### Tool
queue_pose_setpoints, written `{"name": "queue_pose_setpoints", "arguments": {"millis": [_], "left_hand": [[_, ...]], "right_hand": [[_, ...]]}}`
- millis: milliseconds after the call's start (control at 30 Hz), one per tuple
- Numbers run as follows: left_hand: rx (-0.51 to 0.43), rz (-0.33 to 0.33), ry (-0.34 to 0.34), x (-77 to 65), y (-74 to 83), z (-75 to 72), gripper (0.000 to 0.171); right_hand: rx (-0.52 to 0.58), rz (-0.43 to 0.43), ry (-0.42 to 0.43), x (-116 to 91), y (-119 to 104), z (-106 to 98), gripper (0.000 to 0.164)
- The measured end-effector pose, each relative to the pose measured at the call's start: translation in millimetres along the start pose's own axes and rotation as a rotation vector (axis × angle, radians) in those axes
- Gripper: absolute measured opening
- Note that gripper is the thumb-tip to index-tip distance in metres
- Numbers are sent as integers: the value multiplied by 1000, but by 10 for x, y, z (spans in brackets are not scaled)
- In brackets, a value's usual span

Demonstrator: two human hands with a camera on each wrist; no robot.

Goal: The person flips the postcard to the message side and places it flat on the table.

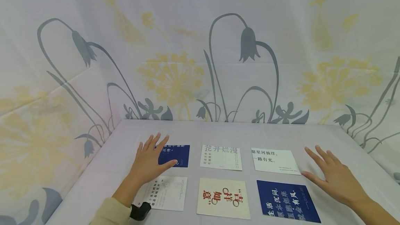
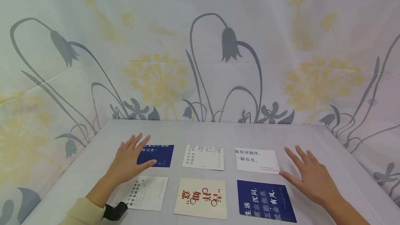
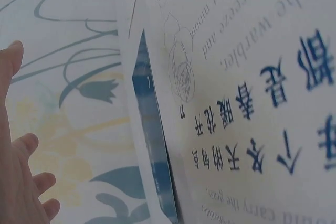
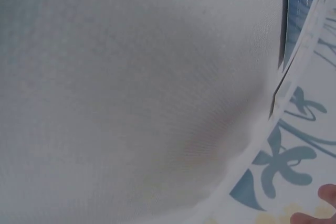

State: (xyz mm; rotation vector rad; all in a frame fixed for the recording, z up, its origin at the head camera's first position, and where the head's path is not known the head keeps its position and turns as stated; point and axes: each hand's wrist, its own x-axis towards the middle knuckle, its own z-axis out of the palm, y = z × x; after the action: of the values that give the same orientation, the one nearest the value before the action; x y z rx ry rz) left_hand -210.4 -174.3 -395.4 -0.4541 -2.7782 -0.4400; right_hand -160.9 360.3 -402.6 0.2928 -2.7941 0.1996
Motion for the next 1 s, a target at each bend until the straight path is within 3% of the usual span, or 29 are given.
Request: {"name": "queue_pose_setpoints", "arguments": {"millis": [333, 1000], "left_hand": [[-17, 48, 7, 82, 135, 68, 87], [-38, 67, -26, 240, 455, 156, 87]], "right_hand": [[30, -31, 26, 63, -48, 36, 84], [67, -76, 68, 149, -127, 91, 84]]}}
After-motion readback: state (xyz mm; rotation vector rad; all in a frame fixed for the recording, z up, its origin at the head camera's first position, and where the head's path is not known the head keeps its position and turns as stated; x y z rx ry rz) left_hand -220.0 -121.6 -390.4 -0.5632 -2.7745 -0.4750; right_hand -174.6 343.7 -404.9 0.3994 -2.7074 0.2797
